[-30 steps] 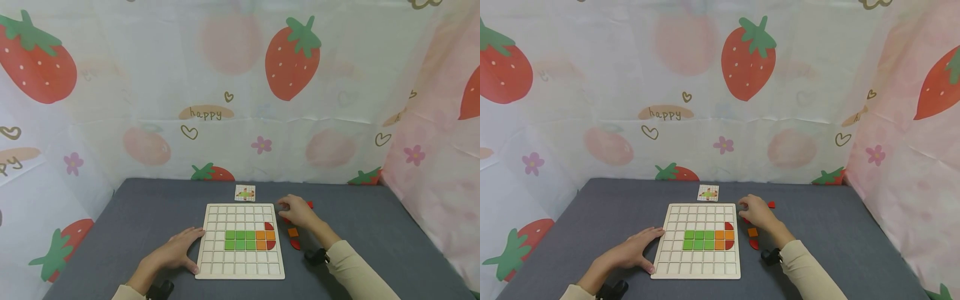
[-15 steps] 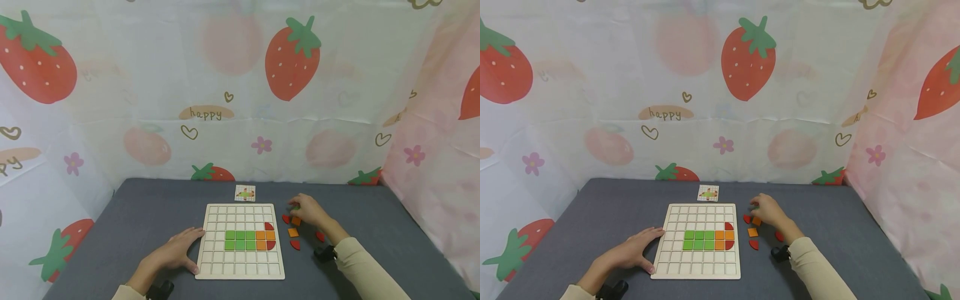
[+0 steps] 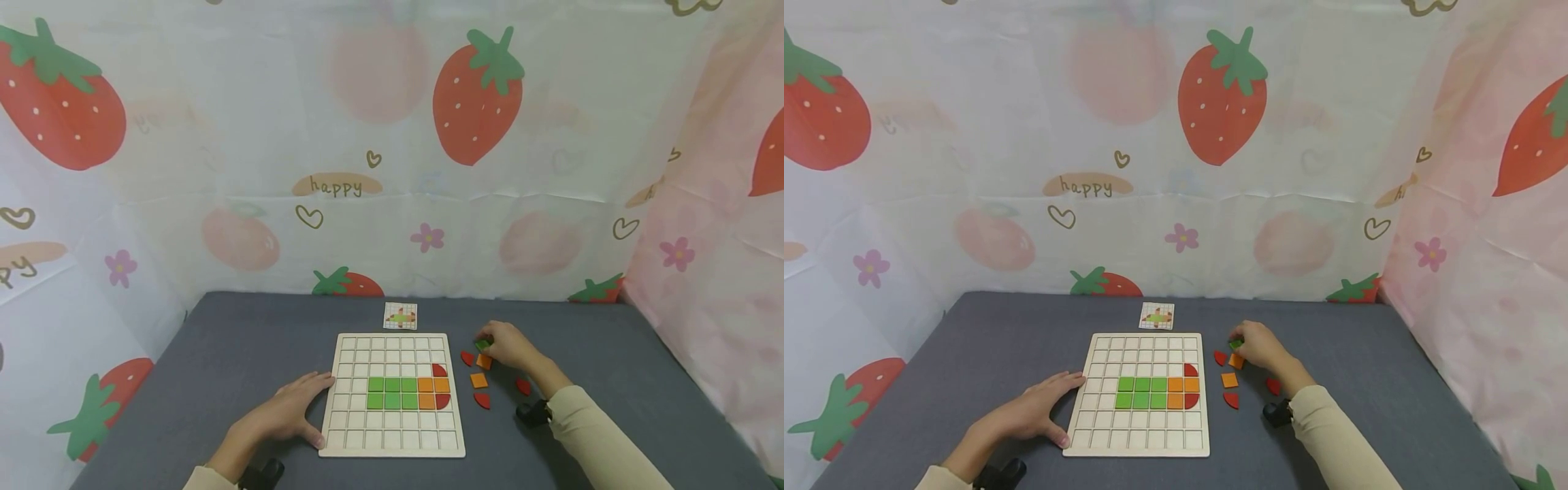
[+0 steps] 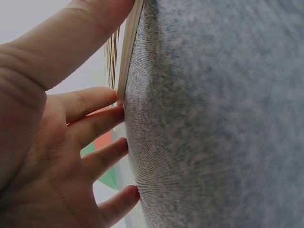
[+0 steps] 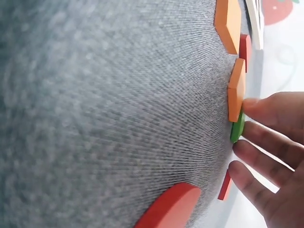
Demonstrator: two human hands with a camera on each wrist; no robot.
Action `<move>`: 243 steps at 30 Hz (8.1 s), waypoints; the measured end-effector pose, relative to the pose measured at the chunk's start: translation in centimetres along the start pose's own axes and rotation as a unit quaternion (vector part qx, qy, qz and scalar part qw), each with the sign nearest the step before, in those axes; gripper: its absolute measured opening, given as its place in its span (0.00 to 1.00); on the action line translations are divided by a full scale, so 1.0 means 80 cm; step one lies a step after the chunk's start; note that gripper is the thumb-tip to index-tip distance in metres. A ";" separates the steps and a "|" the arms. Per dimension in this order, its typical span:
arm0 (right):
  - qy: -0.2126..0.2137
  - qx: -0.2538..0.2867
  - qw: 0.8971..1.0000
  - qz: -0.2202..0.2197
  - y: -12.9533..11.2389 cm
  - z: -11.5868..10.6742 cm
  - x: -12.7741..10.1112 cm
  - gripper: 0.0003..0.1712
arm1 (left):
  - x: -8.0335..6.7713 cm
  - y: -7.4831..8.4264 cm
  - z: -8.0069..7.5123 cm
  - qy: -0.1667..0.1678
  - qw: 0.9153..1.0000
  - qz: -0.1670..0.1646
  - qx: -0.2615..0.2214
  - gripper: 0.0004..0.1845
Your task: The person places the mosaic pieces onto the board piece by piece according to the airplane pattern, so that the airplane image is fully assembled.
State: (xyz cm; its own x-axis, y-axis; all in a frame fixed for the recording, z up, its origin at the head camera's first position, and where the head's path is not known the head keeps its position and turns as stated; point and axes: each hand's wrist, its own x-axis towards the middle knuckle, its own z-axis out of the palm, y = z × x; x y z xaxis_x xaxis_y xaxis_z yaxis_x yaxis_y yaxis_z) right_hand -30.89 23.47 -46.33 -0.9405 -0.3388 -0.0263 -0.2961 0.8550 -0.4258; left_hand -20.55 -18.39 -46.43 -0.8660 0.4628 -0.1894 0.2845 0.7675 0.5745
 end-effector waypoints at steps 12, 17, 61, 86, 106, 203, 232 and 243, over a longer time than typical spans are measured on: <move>-0.011 -0.013 1.000 -0.001 -0.002 -0.001 0.002 0.16 | 0.000 0.000 0.000 -0.004 1.000 -0.002 -0.004 0.56; -0.014 -0.013 1.000 0.001 -0.004 0.000 0.002 0.15 | 0.000 0.000 0.001 -0.009 1.000 -0.002 -0.003 0.56; 0.039 0.048 0.998 0.008 -0.010 -0.004 -0.012 0.16 | 0.004 -0.002 -0.004 -0.009 1.000 -0.002 0.010 0.56; 0.068 0.113 0.991 -0.018 -0.072 0.001 -0.046 0.16 | -0.006 0.009 -0.006 -0.026 1.000 0.004 -0.010 0.52; 0.072 0.128 0.986 -0.073 -0.111 0.021 -0.040 0.14 | 0.000 0.009 -0.002 -0.007 1.000 -0.006 0.000 0.53; -0.038 -0.079 0.971 -0.222 -0.251 0.112 0.002 0.07 | 0.000 0.014 -0.002 -0.006 1.000 -0.021 0.000 0.52; -0.026 -0.090 0.969 -0.230 -0.253 0.115 0.001 0.08 | 0.002 0.014 -0.001 -0.011 0.999 -0.036 -0.002 0.53; -0.026 -0.057 0.974 -0.218 -0.239 0.098 -0.001 0.12 | 0.002 0.010 0.000 -0.014 0.999 -0.032 -0.003 0.53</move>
State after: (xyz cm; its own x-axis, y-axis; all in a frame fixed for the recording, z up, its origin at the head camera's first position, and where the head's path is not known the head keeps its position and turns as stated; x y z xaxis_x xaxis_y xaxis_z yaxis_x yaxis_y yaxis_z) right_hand -23.86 4.04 -45.30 -0.7124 -0.6963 0.0870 -0.6846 0.6624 -0.3043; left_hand -20.45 -17.68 -46.01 -0.8705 0.4255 -0.2475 0.2273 0.7934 0.5647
